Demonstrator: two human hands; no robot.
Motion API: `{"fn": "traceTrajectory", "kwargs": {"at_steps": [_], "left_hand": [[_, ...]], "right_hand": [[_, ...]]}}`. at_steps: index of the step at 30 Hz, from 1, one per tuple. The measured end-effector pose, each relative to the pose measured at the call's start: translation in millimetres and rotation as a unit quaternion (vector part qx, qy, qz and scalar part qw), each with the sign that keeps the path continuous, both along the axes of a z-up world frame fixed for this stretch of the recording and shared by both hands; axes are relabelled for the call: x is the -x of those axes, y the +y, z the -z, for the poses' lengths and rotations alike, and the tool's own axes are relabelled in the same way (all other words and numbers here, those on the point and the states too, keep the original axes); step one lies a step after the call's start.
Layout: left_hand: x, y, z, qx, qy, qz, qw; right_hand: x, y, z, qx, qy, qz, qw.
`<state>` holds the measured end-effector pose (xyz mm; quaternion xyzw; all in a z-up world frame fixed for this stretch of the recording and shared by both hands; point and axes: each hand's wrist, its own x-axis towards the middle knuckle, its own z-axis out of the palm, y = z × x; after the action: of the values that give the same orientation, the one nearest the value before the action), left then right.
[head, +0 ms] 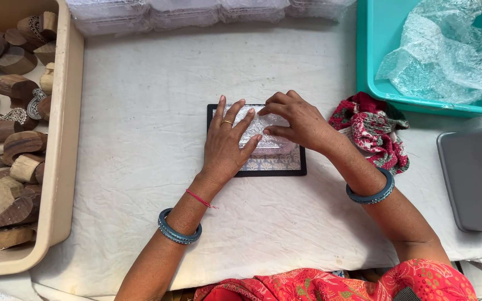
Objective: The person cleans a clear plastic container with a cloth, places a wooden stamp inside, and closes the lid. They then wrap the container in bubble wrap and secure it with tape.
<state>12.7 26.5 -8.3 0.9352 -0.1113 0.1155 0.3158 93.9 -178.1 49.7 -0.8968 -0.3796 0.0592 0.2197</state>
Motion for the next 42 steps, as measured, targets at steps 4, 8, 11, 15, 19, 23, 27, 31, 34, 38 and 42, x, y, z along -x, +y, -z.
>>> {"fn": "traceTrajectory", "kwargs": {"at_steps": [4,8,11,15,19,23,27,31,34,38,42], "left_hand": [[-2.6,-0.1,-9.5,-0.062,0.043,-0.014,0.997],[-1.8,-1.9,-10.9,-0.070,0.064,-0.027,0.995],[-1.8,-1.9,-10.8,-0.072,0.061,-0.027,0.995],[-2.4,2.2,1.4,-0.038,0.044,-0.014,0.998],[-0.7,1.7,0.2,0.040,0.039,0.004,0.998],[-1.5,-1.8,-1.2,0.018,0.039,-0.001,0.999],[-1.1,-4.4,-3.2,-0.018,0.036,-0.009,0.999],[0.6,-5.9,-7.4,-0.039,0.043,-0.030,0.998],[1.2,-5.7,-10.2,-0.035,0.050,-0.039,0.997],[0.3,-6.3,-11.2,-0.032,0.060,-0.043,0.997],[0.3,-4.3,-9.4,-0.031,0.060,-0.043,0.997]], "right_hand": [[-4.3,-4.8,5.7,-0.024,0.011,0.003,1.000],[7.0,-9.9,-0.8,-0.074,0.043,0.038,0.996],[11.4,-16.3,1.0,-0.080,0.053,0.057,0.994],[9.6,-19.4,17.6,-0.072,-0.014,0.029,0.997],[6.9,-14.5,25.4,-0.041,-0.044,0.023,0.998],[10.6,-6.7,17.2,0.002,-0.042,0.039,0.998],[12.2,-0.5,10.7,0.013,-0.033,0.047,0.998],[9.9,-4.8,15.0,-0.035,0.008,0.039,0.999],[12.2,-8.7,14.5,-0.104,0.065,0.041,0.992],[21.0,-18.0,13.8,-0.163,0.068,0.069,0.982],[36.7,-32.4,-3.8,-0.165,0.033,0.088,0.982]]}}
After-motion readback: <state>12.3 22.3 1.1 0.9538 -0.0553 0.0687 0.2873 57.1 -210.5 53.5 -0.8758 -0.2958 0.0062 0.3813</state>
